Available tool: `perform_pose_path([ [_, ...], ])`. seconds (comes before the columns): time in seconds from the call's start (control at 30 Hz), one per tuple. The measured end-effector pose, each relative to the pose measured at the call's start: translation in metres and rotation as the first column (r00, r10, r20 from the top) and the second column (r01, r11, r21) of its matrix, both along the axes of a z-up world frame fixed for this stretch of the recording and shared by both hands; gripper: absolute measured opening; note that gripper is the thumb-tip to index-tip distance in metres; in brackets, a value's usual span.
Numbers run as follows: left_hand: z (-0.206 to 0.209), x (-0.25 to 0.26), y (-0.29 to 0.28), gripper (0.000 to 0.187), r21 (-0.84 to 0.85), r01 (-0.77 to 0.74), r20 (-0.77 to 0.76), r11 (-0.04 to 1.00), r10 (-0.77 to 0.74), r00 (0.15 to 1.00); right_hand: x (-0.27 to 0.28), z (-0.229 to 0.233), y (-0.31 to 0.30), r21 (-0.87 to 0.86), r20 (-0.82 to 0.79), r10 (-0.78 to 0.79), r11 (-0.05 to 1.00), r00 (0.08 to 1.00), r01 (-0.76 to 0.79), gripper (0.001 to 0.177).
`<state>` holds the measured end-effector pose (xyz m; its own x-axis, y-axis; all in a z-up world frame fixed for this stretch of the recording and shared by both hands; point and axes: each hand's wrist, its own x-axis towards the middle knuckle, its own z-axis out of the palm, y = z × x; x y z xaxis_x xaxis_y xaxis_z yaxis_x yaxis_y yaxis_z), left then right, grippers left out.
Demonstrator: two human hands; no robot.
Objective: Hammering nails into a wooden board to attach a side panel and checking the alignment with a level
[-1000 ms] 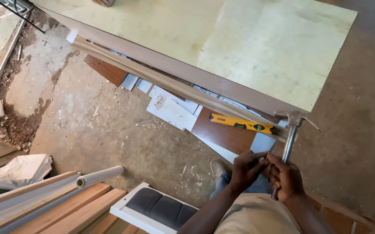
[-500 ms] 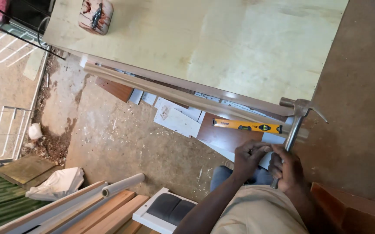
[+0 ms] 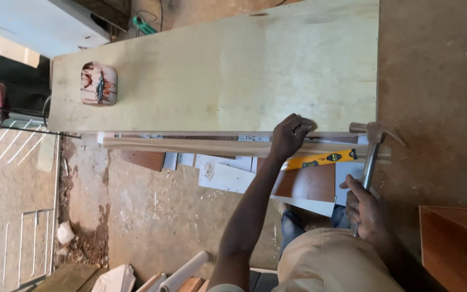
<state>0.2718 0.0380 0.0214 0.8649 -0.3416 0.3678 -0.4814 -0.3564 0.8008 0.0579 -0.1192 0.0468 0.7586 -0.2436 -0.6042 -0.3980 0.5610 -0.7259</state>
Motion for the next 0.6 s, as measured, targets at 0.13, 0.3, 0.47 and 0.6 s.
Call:
perform_pose_path([
  [0.13,-0.038,0.041,0.028,0.015,0.177,0.239,-0.165,0.955,-0.211,0.964,-0.014,-0.016,0.01,0.048,-0.13,-0.037,0.998,0.991,0.044,0.042],
  [0.3,-0.058,0.048,0.036,0.02,0.242,0.304,-0.144,0.921,-0.276,0.95,-0.029,-0.021,0.026,-0.033,-0.211,-0.072,0.997,0.975,0.066,0.04],
  [0.47,-0.066,0.057,0.04,0.013,0.297,0.332,-0.143,0.895,-0.302,0.943,-0.025,-0.026,0.043,-0.133,-0.219,-0.13,0.986,0.967,0.102,0.042],
  [0.6,-0.073,0.068,0.042,0.013,0.283,0.38,-0.138,0.881,-0.354,0.925,-0.012,-0.001,0.061,-0.195,-0.22,-0.152,0.975,0.964,0.11,0.04],
])
